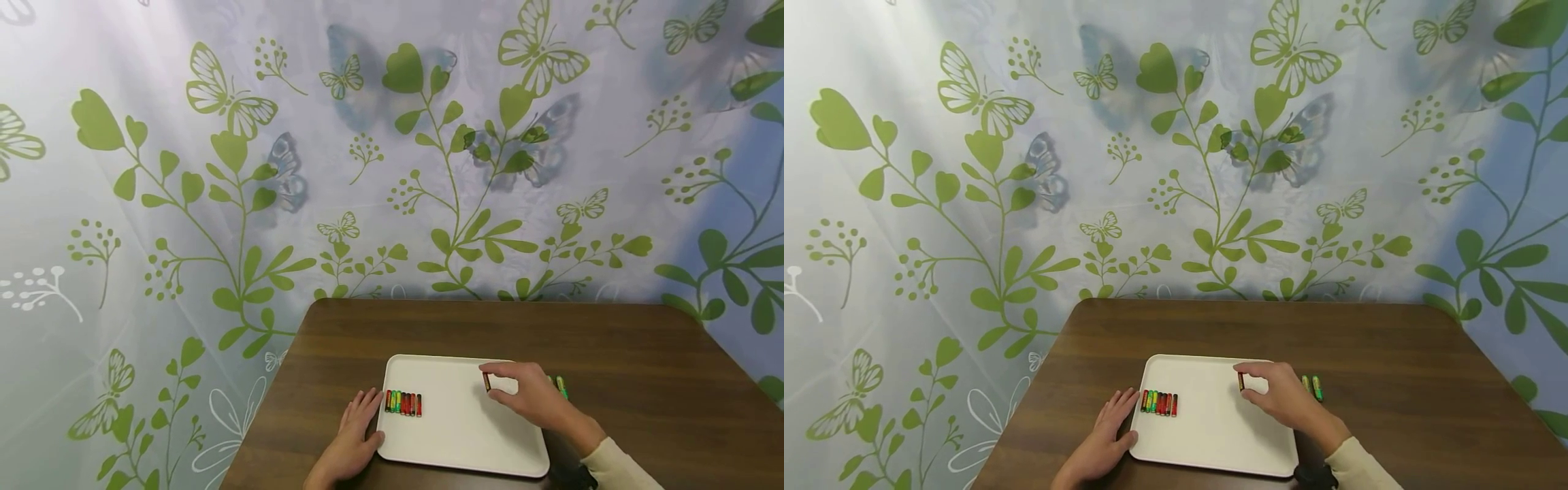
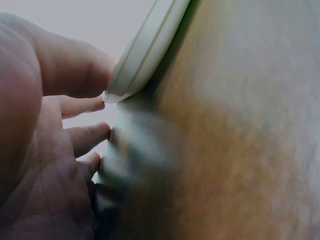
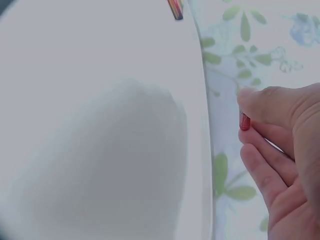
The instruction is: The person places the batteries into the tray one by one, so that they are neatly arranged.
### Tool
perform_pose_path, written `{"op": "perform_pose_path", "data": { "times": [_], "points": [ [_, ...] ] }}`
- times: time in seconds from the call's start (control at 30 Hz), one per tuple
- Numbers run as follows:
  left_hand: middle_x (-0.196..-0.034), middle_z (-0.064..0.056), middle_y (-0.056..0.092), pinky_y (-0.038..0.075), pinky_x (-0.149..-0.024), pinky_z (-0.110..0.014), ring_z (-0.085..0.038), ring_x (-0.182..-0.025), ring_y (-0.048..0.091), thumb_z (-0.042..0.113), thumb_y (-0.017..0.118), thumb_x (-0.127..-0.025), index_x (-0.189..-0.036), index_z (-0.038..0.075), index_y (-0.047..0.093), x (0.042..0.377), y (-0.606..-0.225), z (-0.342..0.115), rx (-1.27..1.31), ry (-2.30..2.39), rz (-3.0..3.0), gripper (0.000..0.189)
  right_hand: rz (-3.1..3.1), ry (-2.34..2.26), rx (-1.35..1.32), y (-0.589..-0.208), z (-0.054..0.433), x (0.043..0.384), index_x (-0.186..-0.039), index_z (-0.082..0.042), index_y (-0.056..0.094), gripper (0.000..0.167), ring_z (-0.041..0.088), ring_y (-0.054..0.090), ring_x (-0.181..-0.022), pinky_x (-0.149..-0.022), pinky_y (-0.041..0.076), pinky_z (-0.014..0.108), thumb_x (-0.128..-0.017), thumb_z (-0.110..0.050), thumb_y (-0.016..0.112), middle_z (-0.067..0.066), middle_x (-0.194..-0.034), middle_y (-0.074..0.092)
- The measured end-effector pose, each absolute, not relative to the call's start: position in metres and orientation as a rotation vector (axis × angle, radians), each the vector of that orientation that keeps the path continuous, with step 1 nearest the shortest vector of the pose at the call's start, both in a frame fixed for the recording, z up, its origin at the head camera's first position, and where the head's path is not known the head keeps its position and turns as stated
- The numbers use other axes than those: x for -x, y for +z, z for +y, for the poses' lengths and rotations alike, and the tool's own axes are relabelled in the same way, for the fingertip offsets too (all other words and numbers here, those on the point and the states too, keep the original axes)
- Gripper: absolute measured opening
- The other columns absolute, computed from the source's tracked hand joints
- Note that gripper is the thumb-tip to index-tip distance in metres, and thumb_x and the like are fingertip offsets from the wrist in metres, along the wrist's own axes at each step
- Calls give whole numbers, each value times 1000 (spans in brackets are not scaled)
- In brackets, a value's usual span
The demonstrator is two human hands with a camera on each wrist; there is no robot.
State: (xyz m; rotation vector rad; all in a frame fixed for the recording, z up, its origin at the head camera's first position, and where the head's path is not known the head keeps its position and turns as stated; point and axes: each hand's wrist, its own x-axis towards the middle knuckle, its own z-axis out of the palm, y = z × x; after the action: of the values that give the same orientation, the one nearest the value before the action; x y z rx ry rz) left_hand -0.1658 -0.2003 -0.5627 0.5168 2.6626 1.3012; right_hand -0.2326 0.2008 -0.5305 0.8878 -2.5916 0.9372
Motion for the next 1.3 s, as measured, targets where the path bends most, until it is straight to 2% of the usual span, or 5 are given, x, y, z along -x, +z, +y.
{"op": "perform_pose_path", "data": {
  "times": [0.77,0.87,1.03,1.2,1.3],
  "points": [
    [-171,-38,32,-4,-128,-77,-64,-162,12,11,65,-101,-165,-4,41,168,-573,-205,-615,1411,2664,71,-2567,1129,-979,-559,120,234,-129,-5,80,42,25,81,-111,-95,65,43,-87,-6,88,4,-126,82],
    [-172,-36,33,-7,-135,-59,-64,-162,12,11,66,-101,-166,-2,41,169,-577,-205,-600,1417,2677,71,-2565,1149,-978,-562,115,234,-128,-5,80,42,24,81,-111,-95,65,41,-87,-5,88,4,-125,82],
    [-174,-34,31,-7,-133,-63,-63,-163,10,9,66,-100,-166,-2,41,170,-574,-204,-563,1386,2673,72,-2558,1184,-994,-565,105,233,-128,-4,80,42,26,82,-108,-95,65,41,-87,-4,88,6,-125,83],
    [-174,-31,33,-13,-128,-28,-60,-164,11,10,65,-100,-168,5,41,175,-590,-207,-572,1425,2688,72,-2565,1180,-997,-568,91,231,-127,-4,80,43,24,81,-112,-97,64,41,-85,-3,89,5,-124,83],
    [-174,-31,35,-12,-129,-32,-60,-163,12,10,66,-100,-168,7,42,175,-593,-208,-583,1428,2701,72,-2567,1147,-1000,-569,84,229,-127,-4,81,43,23,79,-116,-99,64,42,-85,-3,89,5,-124,83]
  ]
}}
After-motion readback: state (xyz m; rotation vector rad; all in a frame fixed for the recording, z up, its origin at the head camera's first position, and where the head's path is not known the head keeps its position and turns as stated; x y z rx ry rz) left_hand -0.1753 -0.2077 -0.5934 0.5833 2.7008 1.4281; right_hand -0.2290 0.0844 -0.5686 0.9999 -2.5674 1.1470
